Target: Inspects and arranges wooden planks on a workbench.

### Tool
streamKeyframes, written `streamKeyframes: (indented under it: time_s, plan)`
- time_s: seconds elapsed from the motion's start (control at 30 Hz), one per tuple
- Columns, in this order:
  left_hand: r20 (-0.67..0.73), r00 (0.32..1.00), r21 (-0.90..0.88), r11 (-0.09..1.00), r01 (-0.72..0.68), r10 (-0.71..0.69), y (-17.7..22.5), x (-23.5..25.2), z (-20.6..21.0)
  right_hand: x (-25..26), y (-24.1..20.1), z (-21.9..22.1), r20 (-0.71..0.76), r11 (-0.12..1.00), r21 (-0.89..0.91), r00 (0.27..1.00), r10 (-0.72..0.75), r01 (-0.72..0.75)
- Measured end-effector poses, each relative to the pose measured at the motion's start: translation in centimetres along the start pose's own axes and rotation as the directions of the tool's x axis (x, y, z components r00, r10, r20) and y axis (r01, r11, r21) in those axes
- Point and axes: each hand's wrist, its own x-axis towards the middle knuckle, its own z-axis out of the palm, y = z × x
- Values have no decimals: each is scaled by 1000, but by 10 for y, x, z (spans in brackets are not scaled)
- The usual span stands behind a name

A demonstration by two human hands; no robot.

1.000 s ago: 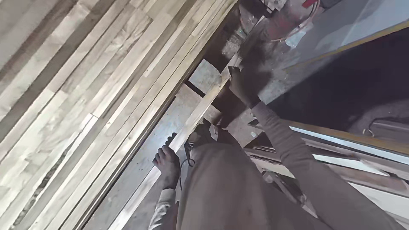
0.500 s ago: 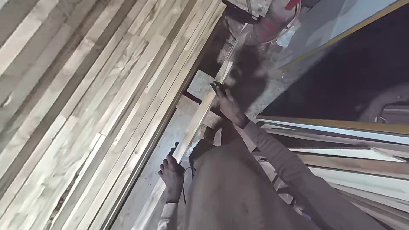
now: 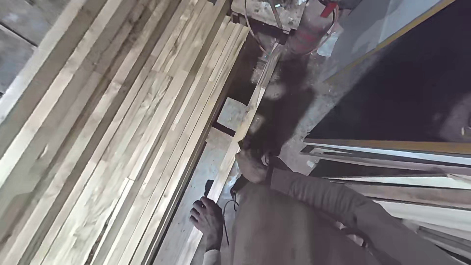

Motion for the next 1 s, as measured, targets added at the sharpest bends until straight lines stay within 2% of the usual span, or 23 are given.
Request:
streamKeyframes:
  time_s: [0.03, 0.07, 0.1, 0.13, 0.17, 0.23, 0.3, 0.33, 0.4, 0.47, 0.53, 0.6, 0.63, 0.67, 0.7, 0.73, 0.8, 0.87, 0.93, 1.0]
  plan:
    - [61, 997, -18, 999, -41, 42, -4, 4, -6, -9, -4, 4, 15, 1000, 25, 1000, 6, -6]
    - [192, 977, -77, 994, -74, 88, -11, 12, -16, -14, 1, 0, 50, 995, 98, 999, 7, -12]
    - [359, 922, -174, 981, -83, 142, -22, 25, -28, -16, 14, -9, 72, 984, 179, 997, 14, -27]
    - [512, 834, -288, 956, -57, 204, -33, 43, -40, -15, 33, -21, 71, 959, 280, 997, 20, -39]
    - [601, 747, -428, 904, 2, 283, -47, 58, -48, -16, 55, -32, 44, 920, 390, 999, 26, -41]
    - [641, 620, -665, 731, 152, 453, -74, 80, -39, -14, 101, -47, -18, 813, 580, 998, 61, -40]
    - [603, 538, -781, 571, 251, 589, -85, 93, -25, -6, 132, -52, -53, 720, 692, 990, 134, -61]
    - [594, 504, -796, 548, 255, 627, -85, 102, -22, 10, 147, -47, -114, 707, 706, 979, 168, -40]
    - [621, 444, -772, 601, 207, 646, -76, 113, -27, 53, 175, -24, -346, 777, 621, 925, 154, 103]
    - [668, 459, -698, 708, 111, 586, -62, 111, -32, 68, 161, -26, -491, 864, 480, 862, 123, 150]
    - [717, 485, -609, 789, 85, 501, -50, 103, -32, 75, 137, 3, -570, 944, 310, 817, 93, 109]
    - [737, 565, -517, 848, 118, 371, -38, 96, -32, 55, 104, 40, -544, 971, 238, 832, 110, 27]
    - [742, 598, -478, 864, 156, 303, -32, 90, -35, 41, 89, 53, -569, 967, 255, 808, 151, -2]
    - [732, 644, -448, 869, 211, 222, -25, 83, -40, 29, 80, 54, -527, 969, 247, 835, 154, -23]
    - [700, 700, -412, 880, 237, 139, -15, 76, -42, 21, 79, 38, -418, 961, 267, 891, 178, -67]
    - [655, 751, -353, 914, 200, 89, -9, 69, -41, 21, 84, 15, -381, 950, 295, 899, 215, -102]
    - [581, 813, -261, 955, 138, 41, -6, 54, -36, 38, 110, -32, -491, 929, 360, 830, 264, -83]
    - [555, 832, -233, 964, 127, 25, -3, 48, -36, 73, 129, -72, -473, 913, 378, 816, 333, -153]
    - [558, 828, -260, 957, 126, 42, -5, 50, -38, 81, 118, -75, -419, 916, 355, 845, 332, -184]
    - [563, 824, -293, 947, 135, 57, -6, 55, -37, 47, 80, -39, -434, 946, 316, 875, 216, -76]
